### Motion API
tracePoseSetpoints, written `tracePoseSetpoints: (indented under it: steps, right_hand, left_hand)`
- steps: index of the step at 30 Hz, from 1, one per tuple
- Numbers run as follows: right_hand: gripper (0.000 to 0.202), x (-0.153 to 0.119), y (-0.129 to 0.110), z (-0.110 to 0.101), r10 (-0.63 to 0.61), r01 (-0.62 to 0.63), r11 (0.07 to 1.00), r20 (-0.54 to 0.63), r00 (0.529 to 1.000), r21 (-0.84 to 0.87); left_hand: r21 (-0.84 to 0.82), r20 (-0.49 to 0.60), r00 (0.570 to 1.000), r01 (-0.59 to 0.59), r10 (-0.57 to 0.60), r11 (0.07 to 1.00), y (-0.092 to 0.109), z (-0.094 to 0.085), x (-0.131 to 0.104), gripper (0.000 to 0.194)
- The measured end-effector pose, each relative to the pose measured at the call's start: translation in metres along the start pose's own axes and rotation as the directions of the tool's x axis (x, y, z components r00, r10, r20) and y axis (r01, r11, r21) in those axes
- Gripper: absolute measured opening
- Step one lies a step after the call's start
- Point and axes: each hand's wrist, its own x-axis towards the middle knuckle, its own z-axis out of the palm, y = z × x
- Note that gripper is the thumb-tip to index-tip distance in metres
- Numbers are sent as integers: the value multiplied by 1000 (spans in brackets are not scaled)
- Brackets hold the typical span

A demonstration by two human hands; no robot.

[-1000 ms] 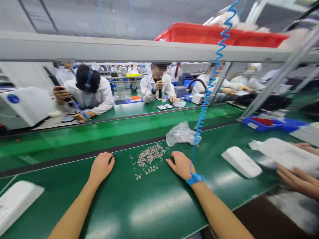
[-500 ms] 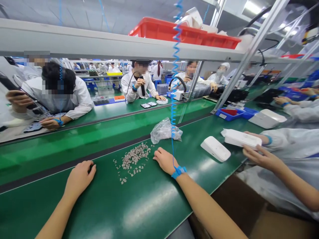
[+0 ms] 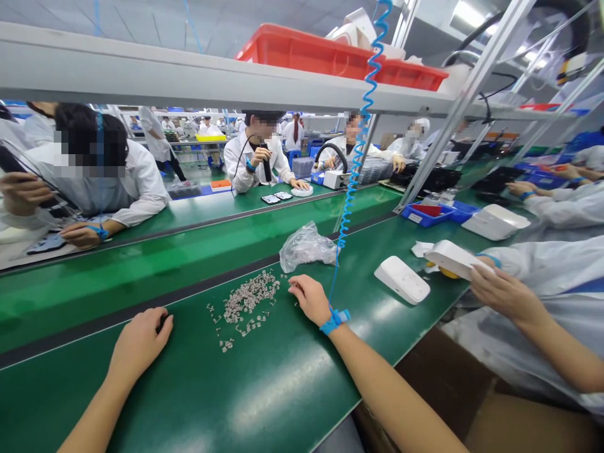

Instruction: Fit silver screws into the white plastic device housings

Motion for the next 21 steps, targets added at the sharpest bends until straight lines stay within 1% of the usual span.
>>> tracePoseSetpoints:
  steps: [1,2,3,4,5,6,7,8,9,10,11,12,13,15,18,21]
  right_hand:
    - [10,1,-3,2,-5,5,1000,2,1000,31]
    - [11,1,-7,5,-11,10,998,6,1000,63]
    - [12,2,-13,8,-19,17,995,17,1000,99]
    - [12,1,-21,13,-30,26,990,33,999,135]
    - [10,0,-30,17,-48,38,985,54,997,167]
    - [8,-2,-39,22,-66,45,976,90,994,215]
    - [5,-5,-48,25,-77,33,956,140,987,291]
    - [6,-8,-55,28,-79,-5,921,199,977,389]
    - [11,-11,-62,30,-71,-73,865,264,962,497]
    - [16,-14,-66,30,-57,-162,787,331,942,595]
    - [21,-17,-69,29,-41,-255,700,394,918,667]
    - [26,-18,-70,27,-28,-329,630,445,895,703]
    - [29,-19,-71,25,-21,-375,594,480,877,712]
    - [33,-18,-70,21,-29,-420,570,528,849,706]
    - [36,-16,-69,17,-55,-466,534,579,814,705]
    - [37,-14,-69,15,-70,-510,483,612,788,712]
  left_hand:
    - [-15,-88,996,-16,14,1000,6,-2,-1,34]
    - [-20,-220,975,-21,16,1000,16,-4,-2,30]
    - [-14,-372,928,-31,23,999,32,-6,-5,25]
    - [3,-520,853,-36,32,999,51,-7,-8,20]
    - [35,-629,775,-60,68,998,75,-7,-12,15]
    - [82,-652,737,-167,179,983,100,-6,-17,11]
    - [104,-598,744,-297,298,949,125,-4,-22,14]
    - [74,-569,743,-380,352,922,149,-2,-27,20]
    - [50,-549,745,-425,380,904,170,1,-31,27]
    - [30,-531,744,-461,405,887,186,4,-34,29]
    - [12,-525,737,-494,426,869,197,7,-36,30]
    - [-3,-519,728,-525,447,851,203,9,-37,29]
    - [-22,-516,719,-555,466,832,206,11,-37,28]
    - [-85,-507,716,-596,480,799,203,13,-36,26]
    - [-222,-491,740,-618,461,754,194,14,-34,21]
    - [-322,-480,753,-628,450,708,190,14,-33,19]
